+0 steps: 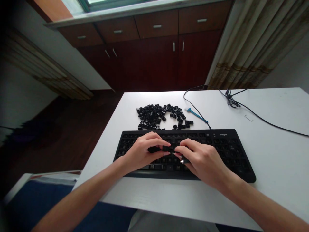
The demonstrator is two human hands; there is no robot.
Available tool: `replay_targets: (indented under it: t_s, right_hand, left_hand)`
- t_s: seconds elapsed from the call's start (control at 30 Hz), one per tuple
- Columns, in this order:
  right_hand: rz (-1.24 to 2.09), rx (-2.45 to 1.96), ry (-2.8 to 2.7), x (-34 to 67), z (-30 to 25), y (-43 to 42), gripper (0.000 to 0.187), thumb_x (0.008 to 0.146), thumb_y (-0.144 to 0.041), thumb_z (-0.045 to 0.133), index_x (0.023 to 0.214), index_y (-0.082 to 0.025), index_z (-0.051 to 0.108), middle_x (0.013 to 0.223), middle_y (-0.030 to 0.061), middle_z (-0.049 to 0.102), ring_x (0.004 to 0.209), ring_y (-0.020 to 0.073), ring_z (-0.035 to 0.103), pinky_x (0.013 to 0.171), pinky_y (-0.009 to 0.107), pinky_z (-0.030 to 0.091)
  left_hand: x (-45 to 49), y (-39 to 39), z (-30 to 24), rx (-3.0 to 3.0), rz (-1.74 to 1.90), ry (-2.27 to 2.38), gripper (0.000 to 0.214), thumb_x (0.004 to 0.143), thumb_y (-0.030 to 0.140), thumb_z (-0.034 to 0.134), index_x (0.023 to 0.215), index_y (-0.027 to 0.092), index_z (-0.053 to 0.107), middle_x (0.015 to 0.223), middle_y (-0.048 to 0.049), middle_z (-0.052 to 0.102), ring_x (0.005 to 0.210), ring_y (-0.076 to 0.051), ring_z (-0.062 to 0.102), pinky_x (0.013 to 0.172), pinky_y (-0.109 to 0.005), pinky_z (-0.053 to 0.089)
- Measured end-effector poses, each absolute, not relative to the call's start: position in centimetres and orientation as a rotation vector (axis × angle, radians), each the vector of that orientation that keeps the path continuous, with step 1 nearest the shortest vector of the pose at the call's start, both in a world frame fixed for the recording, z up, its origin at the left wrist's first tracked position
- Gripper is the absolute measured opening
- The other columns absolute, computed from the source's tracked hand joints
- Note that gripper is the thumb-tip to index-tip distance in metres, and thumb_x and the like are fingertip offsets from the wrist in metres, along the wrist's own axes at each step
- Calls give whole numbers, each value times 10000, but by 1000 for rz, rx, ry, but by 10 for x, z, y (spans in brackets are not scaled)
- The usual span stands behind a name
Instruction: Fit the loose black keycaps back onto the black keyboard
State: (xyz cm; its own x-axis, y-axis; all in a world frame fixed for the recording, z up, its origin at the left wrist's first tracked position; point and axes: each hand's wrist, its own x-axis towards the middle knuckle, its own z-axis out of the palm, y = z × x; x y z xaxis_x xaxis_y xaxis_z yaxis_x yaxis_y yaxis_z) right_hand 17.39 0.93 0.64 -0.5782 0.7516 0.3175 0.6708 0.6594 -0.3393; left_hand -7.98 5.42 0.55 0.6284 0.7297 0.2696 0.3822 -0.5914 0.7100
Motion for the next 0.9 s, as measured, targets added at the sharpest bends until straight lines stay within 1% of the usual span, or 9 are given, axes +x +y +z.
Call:
replay_targets:
  t_s: [0.07,0.17,0.23,0.4,0.6,0.73,0.9]
  right_hand:
    - [263,-1119,-2438,175,5,9,206,962,-215,594,1161,-203,648,1131,69,680,807,168,674,684,293,534]
    - [265,-1093,-2424,176,4,8,218,955,-198,604,1171,-205,638,1168,68,686,899,183,690,757,307,552]
    - [265,-1069,-2400,175,3,7,257,950,-186,614,1206,-194,613,1170,68,699,958,186,694,807,309,558]
    - [248,-1029,-2324,173,-1,4,398,938,-159,634,1323,-168,531,1172,66,722,983,169,705,845,288,561]
    - [231,-1027,-2302,173,-4,4,433,937,-152,634,1354,-184,520,1166,61,726,992,168,706,857,288,558]
    - [248,-1053,-2309,173,-6,5,432,934,-153,628,1351,-196,522,1150,55,731,972,177,708,841,300,563]
    - [227,-1061,-2306,173,-6,4,429,941,-152,608,1357,-206,518,1151,51,732,973,185,710,823,301,561]
  left_hand:
    - [-80,55,7,2216,745,864,225,878,310,736,1078,209,750,907,-54,694,834,-161,627,787,-283,529]
    - [-79,55,8,2216,748,863,205,881,297,730,1065,209,753,915,-61,698,828,-161,635,774,-276,539]
    - [-79,54,8,2222,753,864,195,880,275,729,1062,211,755,916,-61,700,827,-162,637,773,-278,541]
    - [-78,53,6,2243,764,873,195,873,242,735,1063,204,756,926,-57,699,840,-166,634,790,-292,536]
    - [-77,52,5,2291,773,890,204,884,235,723,1085,215,746,944,-49,699,859,-164,630,801,-296,526]
    - [-78,52,3,2348,798,884,182,875,284,742,1044,214,741,951,-41,694,875,-162,622,800,-293,514]
    - [-79,51,2,2388,824,862,214,863,338,756,1031,210,723,937,-29,690,867,-150,615,794,-279,503]
